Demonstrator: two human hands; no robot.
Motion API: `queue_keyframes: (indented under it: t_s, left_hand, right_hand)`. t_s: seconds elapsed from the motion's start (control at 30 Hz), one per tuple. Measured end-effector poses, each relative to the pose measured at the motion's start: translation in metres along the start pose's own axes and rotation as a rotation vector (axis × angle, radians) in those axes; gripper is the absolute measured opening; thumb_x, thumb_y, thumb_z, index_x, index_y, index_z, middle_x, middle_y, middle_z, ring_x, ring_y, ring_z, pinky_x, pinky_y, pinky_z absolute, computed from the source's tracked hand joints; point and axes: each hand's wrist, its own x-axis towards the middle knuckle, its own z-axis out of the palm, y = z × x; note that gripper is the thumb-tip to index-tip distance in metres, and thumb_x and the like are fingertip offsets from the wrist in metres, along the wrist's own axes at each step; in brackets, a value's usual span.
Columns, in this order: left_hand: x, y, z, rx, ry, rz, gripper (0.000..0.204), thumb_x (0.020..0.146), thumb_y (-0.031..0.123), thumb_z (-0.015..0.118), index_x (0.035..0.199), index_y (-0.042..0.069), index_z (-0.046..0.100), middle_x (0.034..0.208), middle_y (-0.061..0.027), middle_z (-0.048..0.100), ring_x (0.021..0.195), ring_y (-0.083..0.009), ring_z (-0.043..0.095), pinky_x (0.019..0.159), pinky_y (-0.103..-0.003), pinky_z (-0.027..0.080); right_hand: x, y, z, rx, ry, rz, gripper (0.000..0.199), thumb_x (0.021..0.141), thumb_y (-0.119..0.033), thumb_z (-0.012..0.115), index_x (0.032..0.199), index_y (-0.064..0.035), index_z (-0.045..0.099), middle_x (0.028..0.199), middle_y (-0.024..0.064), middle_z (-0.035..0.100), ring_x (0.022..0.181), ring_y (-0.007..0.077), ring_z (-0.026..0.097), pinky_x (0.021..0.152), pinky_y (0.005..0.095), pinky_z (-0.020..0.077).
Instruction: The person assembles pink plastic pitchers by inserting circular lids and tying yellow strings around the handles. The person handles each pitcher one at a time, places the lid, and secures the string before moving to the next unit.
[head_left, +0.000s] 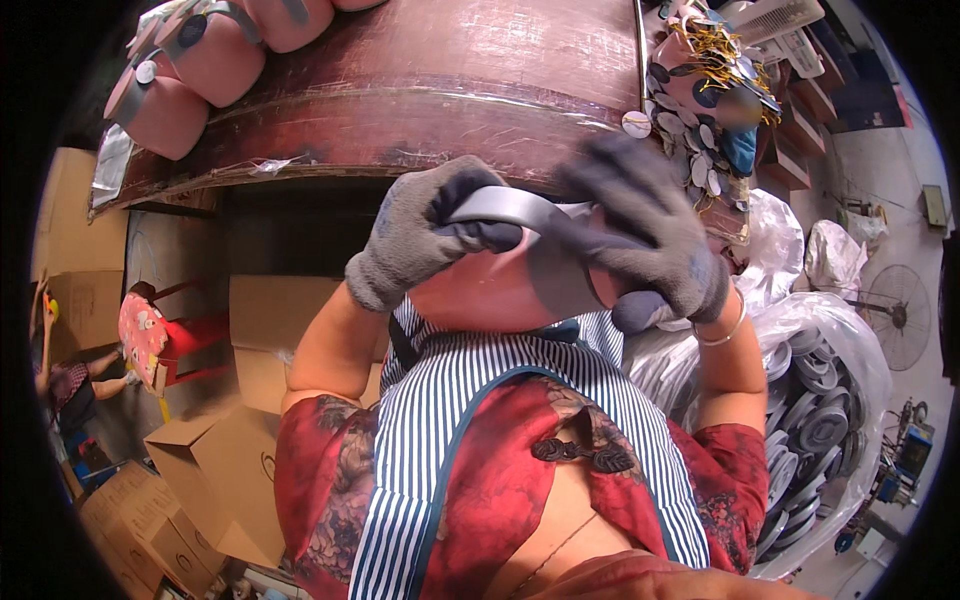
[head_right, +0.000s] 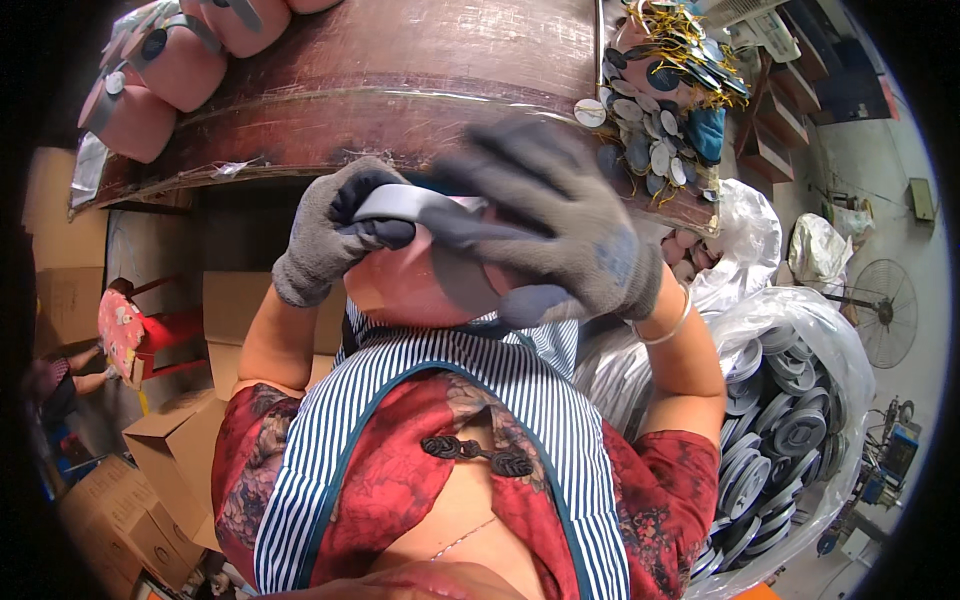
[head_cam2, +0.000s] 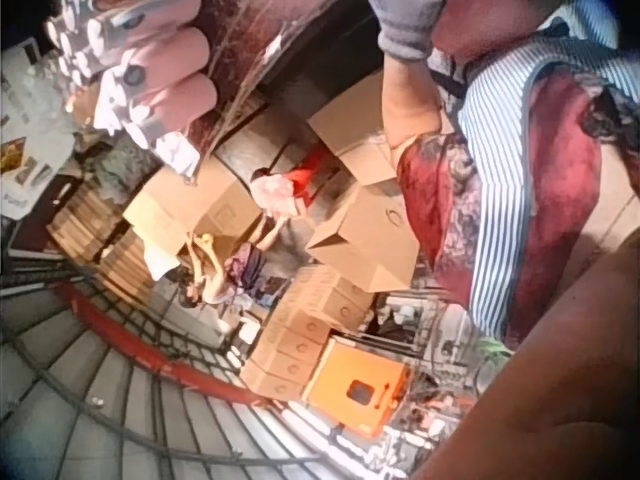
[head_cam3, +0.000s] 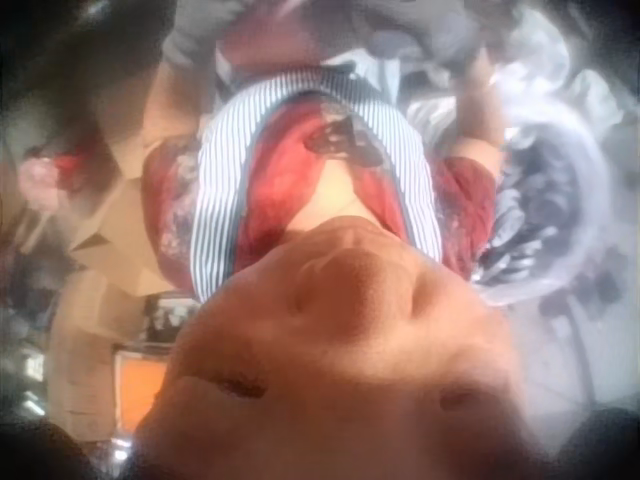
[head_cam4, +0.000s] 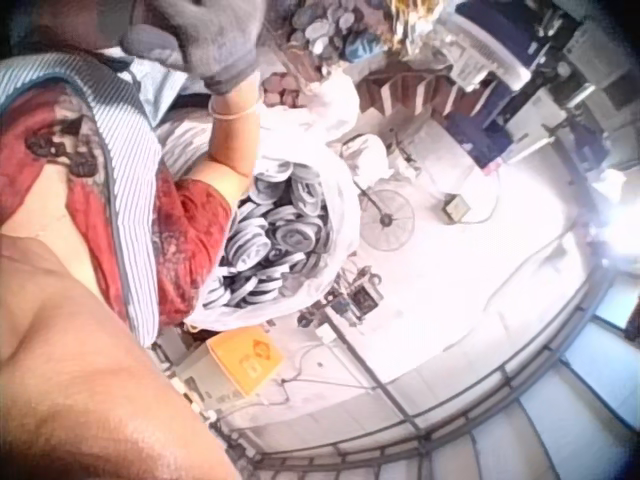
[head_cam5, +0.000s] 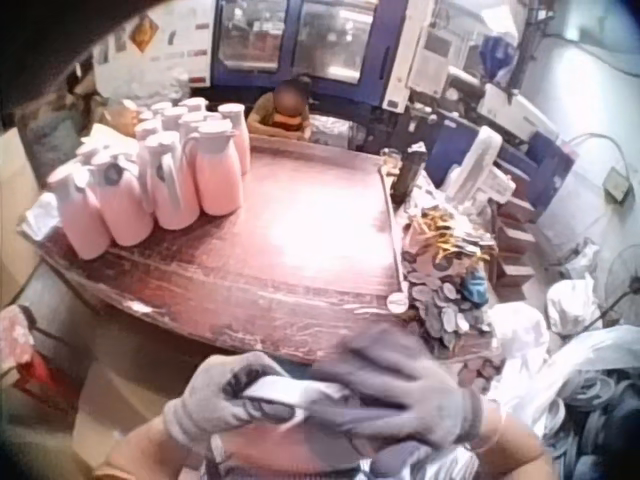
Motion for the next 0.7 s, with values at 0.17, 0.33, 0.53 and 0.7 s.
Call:
queue_keyframes:
  t_s: [0.17,0.33,0.53,0.7]
  left_hand:
    - [-0.007,0.004,0.071,0.576,0.233,0.349,0.035,0.076,0.024,0.079,0.103,0.006,0.064,0.09,-0.0098,0.066,0.078,-0.0283,0.066,0.069,-0.04,0.053]
    - [-0.002,-0.02,0.024,0.32,0.027,0.276,0.036,0.072,0.016,0.079,0.104,0.005,0.065,0.089,-0.0126,0.067,0.08,-0.0295,0.069,0.07,-0.036,0.054]
    - [-0.01,-0.002,0.055,0.282,0.231,0.229,0.04,0.07,0.022,0.084,0.102,0.006,0.066,0.085,-0.012,0.066,0.076,-0.0311,0.067,0.068,-0.039,0.053]
    - [-0.006,-0.023,0.043,0.351,0.058,0.241,0.037,0.076,0.024,0.083,0.103,0.005,0.066,0.088,-0.0118,0.069,0.078,-0.0258,0.069,0.072,-0.036,0.055]
  right_hand:
    - [-0.012,0.036,0.102,1.209,0.577,1.24,0.064,0.095,-0.059,0.05,0.124,-0.0034,0.063,0.121,0.0155,0.065,0.108,0.0277,0.064,0.097,0.0324,0.0492]
    - [-0.027,0.012,0.089,0.742,0.385,0.807,0.067,0.091,-0.054,0.06,0.136,-0.0036,0.056,0.145,0.0241,0.045,0.133,0.0376,0.046,0.109,0.042,0.0398]
    - [0.004,0.001,0.067,0.818,0.372,0.845,0.058,0.095,-0.037,0.056,0.144,-0.0065,0.05,0.146,0.023,0.047,0.135,0.0362,0.046,0.111,0.0393,0.0373]
    - [-0.022,0.005,0.091,0.684,0.226,0.811,0.074,0.094,-0.039,0.056,0.153,-0.0022,0.031,0.157,0.0246,0.031,0.144,0.0412,0.032,0.118,0.0443,0.0282]
